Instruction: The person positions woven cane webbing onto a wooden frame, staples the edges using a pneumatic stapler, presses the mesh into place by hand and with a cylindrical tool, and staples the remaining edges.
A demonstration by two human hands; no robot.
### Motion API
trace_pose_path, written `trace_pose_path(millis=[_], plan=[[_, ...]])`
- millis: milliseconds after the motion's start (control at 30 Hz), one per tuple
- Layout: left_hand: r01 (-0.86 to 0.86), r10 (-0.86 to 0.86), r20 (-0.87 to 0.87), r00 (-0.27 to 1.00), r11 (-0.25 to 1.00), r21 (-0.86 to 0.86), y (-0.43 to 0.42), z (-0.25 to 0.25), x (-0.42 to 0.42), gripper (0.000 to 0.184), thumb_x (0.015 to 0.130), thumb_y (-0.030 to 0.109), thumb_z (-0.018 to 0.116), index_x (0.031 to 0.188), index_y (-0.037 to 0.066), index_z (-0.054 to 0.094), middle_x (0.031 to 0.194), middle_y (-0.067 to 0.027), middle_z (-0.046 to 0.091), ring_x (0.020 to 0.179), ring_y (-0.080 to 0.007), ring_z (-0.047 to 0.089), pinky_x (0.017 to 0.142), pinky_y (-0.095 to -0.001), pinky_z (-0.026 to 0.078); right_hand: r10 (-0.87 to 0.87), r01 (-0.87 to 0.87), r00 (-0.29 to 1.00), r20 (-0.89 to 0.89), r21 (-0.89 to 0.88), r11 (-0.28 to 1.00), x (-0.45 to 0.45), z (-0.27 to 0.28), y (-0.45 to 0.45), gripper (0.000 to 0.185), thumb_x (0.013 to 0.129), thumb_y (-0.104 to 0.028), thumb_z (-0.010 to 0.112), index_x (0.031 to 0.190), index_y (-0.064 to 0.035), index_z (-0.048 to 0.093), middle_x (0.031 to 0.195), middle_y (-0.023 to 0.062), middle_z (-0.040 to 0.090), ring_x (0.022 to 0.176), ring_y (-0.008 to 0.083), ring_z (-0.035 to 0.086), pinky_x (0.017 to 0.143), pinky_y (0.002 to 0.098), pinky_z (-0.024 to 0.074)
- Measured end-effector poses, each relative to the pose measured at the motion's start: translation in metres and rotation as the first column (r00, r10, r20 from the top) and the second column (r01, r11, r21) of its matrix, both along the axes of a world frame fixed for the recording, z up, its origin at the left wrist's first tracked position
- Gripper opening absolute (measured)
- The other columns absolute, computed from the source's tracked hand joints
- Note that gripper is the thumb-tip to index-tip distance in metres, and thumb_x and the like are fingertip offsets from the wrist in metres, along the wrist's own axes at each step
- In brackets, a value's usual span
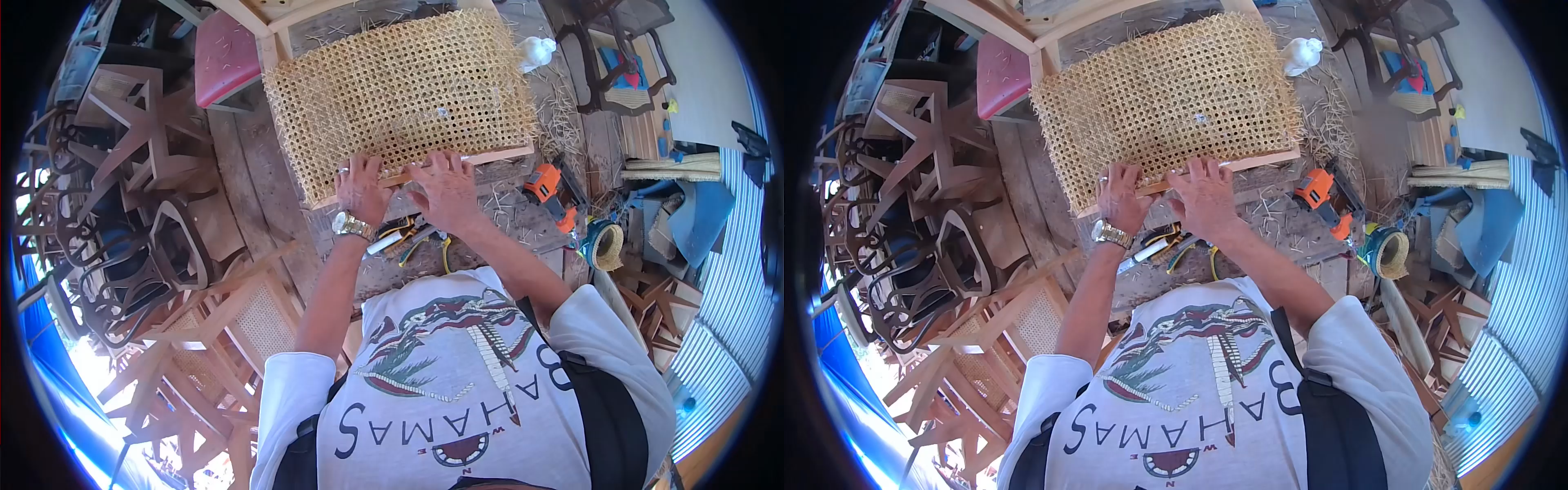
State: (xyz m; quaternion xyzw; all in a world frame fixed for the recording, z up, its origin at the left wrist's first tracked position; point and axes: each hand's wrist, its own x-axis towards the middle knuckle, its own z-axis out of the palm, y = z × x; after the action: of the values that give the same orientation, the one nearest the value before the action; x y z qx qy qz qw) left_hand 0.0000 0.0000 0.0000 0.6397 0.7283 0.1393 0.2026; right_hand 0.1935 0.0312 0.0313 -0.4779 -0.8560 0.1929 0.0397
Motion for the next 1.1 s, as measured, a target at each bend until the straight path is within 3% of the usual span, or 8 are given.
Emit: trace_pose_path(millis=[167, 267, 367, 667, 767, 967, 1100], plan=[[0.042, -0.041, -0.014, 0.999, 0.998, 0.054, -0.004, 0.000, 0.001, 0.054, 0.068, 0.023, 0.089, 0.114, 0.013, 0.064, 0.120, -0.0078, 0.058, 0.117, -0.0334, 0.055, 0.096, -0.0498, 0.046, 0.025, -0.025, 0.999, 0.031, 0.009, 1.000, 0.003, 0.004, 0.001, 0.046, 0.085, -0.037, 0.075, 0.129, -0.0242, 0.065, 0.125, 0.0114, 0.053, 0.120, 0.0340, 0.047, 0.096, 0.0523, 0.0391], [0.059, -0.057, -0.016, 0.998, 0.976, 0.208, -0.010, -0.009, 0.003, 0.052, 0.071, 0.019, 0.086, 0.117, 0.009, 0.065, 0.115, -0.0093, 0.061, 0.113, -0.0320, 0.056, 0.096, -0.0477, 0.047, 0.040, -0.041, 0.999, 0.029, 0.038, 0.998, 0.004, 0.003, 0.002, 0.046, 0.086, -0.038, 0.075, 0.128, -0.0241, 0.066, 0.126, 0.0113, 0.054, 0.120, 0.0337, 0.048, 0.096, 0.0525, 0.0389], [0.086, -0.088, -0.005, 0.996, 0.964, 0.252, -0.018, -0.013, 0.004, 0.052, 0.075, 0.015, 0.083, 0.123, 0.011, 0.064, 0.120, -0.0075, 0.061, 0.115, -0.0317, 0.056, 0.097, -0.0482, 0.046, 0.030, -0.031, 0.999, 0.012, 0.035, 0.999, 0.003, 0.001, 0.002, 0.045, 0.086, -0.038, 0.075, 0.128, -0.0238, 0.066, 0.127, 0.0114, 0.054, 0.120, 0.0336, 0.048, 0.097, 0.0528, 0.0387], [0.091, -0.072, -0.083, 0.994, 0.962, 0.258, -0.024, -0.015, 0.015, 0.035, 0.085, 0.015, 0.074, 0.118, 0.026, 0.073, 0.123, -0.0023, 0.061, 0.118, -0.0288, 0.054, 0.096, -0.0484, 0.042, 0.033, -0.034, 0.999, 0.034, 0.018, 0.999, 0.003, 0.002, 0.003, 0.043, 0.086, -0.036, 0.076, 0.126, -0.0244, 0.066, 0.127, 0.0110, 0.055, 0.120, 0.0342, 0.048, 0.098, 0.0548, 0.0382], [0.087, -0.070, -0.081, 0.994, 0.968, 0.235, -0.024, -0.015, 0.017, 0.035, 0.085, 0.015, 0.074, 0.118, 0.026, 0.073, 0.123, -0.0024, 0.061, 0.119, -0.0292, 0.053, 0.098, -0.0492, 0.041, 0.032, -0.032, 0.999, 0.033, -0.006, 0.999, 0.004, 0.001, 0.003, 0.042, 0.086, -0.036, 0.076, 0.125, -0.0254, 0.066, 0.127, 0.0112, 0.055, 0.122, 0.0339, 0.048, 0.098, 0.0544, 0.0382], [0.108, -0.090, -0.094, 0.991, 0.971, 0.213, -0.024, -0.014, 0.017, 0.036, 0.084, 0.017, 0.075, 0.119, 0.025, 0.071, 0.127, -0.0032, 0.059, 0.121, -0.0290, 0.052, 0.099, -0.0494, 0.041, 0.079, -0.066, 0.993, -0.090, 0.132, 0.989, 0.019, -0.015, -0.009, 0.043, 0.085, -0.032, 0.075, 0.124, -0.0184, 0.066, 0.133, 0.0125, 0.052, 0.129, 0.0346, 0.045, 0.104, 0.0529, 0.0351], [0.111, -0.094, -0.088, 0.992, 0.970, 0.217, -0.025, -0.015, 0.017, 0.036, 0.086, 0.017, 0.073, 0.121, 0.027, 0.070, 0.127, -0.0034, 0.056, 0.121, -0.0293, 0.051, 0.101, -0.0506, 0.040, -0.064, 0.085, 0.992, -0.110, 0.199, 0.976, 0.029, 0.004, -0.036, 0.047, 0.084, -0.032, 0.075, 0.126, -0.0149, 0.065, 0.136, 0.0137, 0.051, 0.130, 0.0361, 0.044, 0.108, 0.0534, 0.0332]])
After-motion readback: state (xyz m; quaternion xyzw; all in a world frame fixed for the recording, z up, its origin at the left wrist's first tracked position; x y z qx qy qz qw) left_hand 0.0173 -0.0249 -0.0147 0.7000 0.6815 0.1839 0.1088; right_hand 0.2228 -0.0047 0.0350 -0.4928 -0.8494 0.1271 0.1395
